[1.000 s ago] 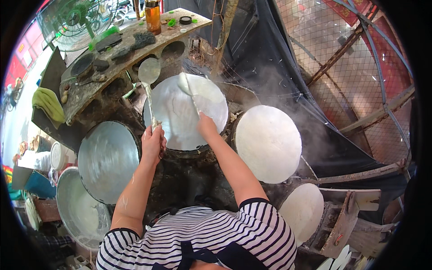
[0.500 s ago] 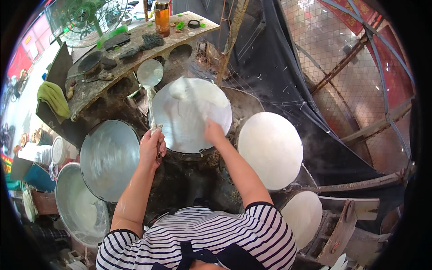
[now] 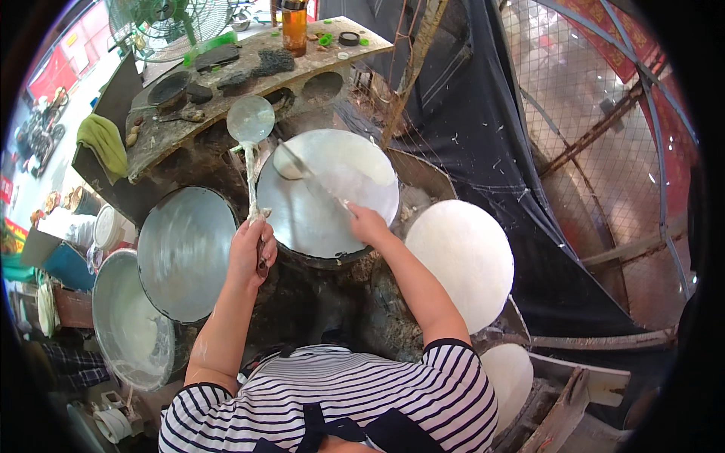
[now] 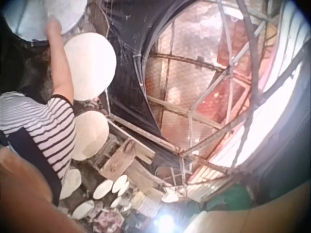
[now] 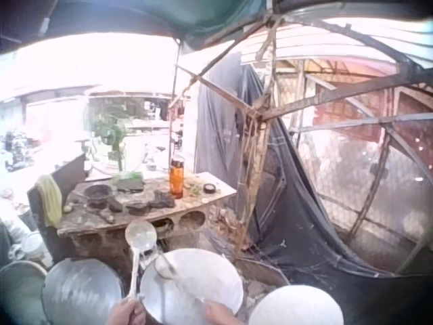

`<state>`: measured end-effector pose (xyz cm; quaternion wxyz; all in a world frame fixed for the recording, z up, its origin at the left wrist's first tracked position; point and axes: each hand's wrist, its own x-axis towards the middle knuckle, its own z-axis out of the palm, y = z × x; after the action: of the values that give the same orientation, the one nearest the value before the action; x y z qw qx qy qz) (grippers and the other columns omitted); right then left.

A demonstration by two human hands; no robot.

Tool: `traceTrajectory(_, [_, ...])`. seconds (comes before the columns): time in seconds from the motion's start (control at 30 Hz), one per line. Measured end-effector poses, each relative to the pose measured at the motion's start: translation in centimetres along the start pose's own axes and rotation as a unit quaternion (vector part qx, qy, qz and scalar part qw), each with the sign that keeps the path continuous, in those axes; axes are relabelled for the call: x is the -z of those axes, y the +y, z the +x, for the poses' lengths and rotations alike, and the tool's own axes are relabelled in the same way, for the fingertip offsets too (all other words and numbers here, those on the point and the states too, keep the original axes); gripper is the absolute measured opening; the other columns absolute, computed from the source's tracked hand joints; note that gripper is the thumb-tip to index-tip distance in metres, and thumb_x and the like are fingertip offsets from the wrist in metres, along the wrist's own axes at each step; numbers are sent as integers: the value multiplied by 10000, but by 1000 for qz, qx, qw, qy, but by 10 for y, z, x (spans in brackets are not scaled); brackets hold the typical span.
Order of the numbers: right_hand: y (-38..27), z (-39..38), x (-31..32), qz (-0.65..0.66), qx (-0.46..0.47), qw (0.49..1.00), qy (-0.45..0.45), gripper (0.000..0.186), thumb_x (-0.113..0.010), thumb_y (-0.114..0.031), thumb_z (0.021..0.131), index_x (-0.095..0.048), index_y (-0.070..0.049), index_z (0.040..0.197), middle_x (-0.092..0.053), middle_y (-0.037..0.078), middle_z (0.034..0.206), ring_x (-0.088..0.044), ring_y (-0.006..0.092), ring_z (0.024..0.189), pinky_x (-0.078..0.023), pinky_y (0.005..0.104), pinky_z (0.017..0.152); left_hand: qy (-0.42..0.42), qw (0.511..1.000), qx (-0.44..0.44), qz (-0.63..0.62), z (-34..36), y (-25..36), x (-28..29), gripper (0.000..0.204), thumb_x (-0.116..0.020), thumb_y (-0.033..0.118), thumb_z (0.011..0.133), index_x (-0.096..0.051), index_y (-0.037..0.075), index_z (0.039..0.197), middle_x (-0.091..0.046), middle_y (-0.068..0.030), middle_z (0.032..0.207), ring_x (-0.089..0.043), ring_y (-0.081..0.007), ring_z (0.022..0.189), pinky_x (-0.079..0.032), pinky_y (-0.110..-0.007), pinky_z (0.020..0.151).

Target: The person ladles batter onto multiple round heated pans, spreads it into thin crepes, and removes cooked crepes to stack them. The person repeats this cycle across several pans in a continuous workflow.

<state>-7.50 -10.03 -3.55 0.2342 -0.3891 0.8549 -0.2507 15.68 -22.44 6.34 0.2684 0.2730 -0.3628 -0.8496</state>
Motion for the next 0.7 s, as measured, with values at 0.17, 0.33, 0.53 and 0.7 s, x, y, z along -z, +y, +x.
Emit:
traceTrajectory(0.17, [7, 46, 12, -98, -7, 993, 71, 428, -401, -84, 828, -520, -144, 1234, -610, 197, 1036, -577, 349, 987, -454, 445, 833, 9, 1000, 0, 0, -12, -3, 1, 145, -454, 194, 940, -486, 62, 990, -421, 6, 643, -376, -75, 419, -314, -216, 335])
traceTrajectory(0.33, [-1, 32, 9, -62, 35, 996, -50, 454, -409, -113, 820, -518, -178, 1255, -593, 180, 1108, -570, 342, 1013, -450, 404, 861, 22, 999, -11, -22, -18, 0, 10, 125, -453, 193, 939, -466, 69, 948, -417, 5, 642, -372, -75, 414, -313, -217, 331])
traceTrajectory(0.53, [37, 27, 35, -41, 67, 995, -61, 422, -437, -165, 816, -556, -192, 1220, -639, 162, 982, -619, 324, 859, -480, 386, 776, 21, 999, -1, -34, -29, 12, 7, 125, -452, 188, 939, -422, 87, 873, -408, 6, 635, -366, -78, 405, -308, -217, 323])
traceTrajectory(0.7, [13, 69, 46, -90, 37, 995, -16, 394, -449, -192, 841, -558, -230, 1217, -613, 148, 1089, -582, 326, 996, -454, 399, 863, 28, 999, -8, -30, -28, 10, 15, 178, -458, 218, 938, -406, 94, 821, -418, 2, 652, -369, -71, 393, -318, -204, 293])
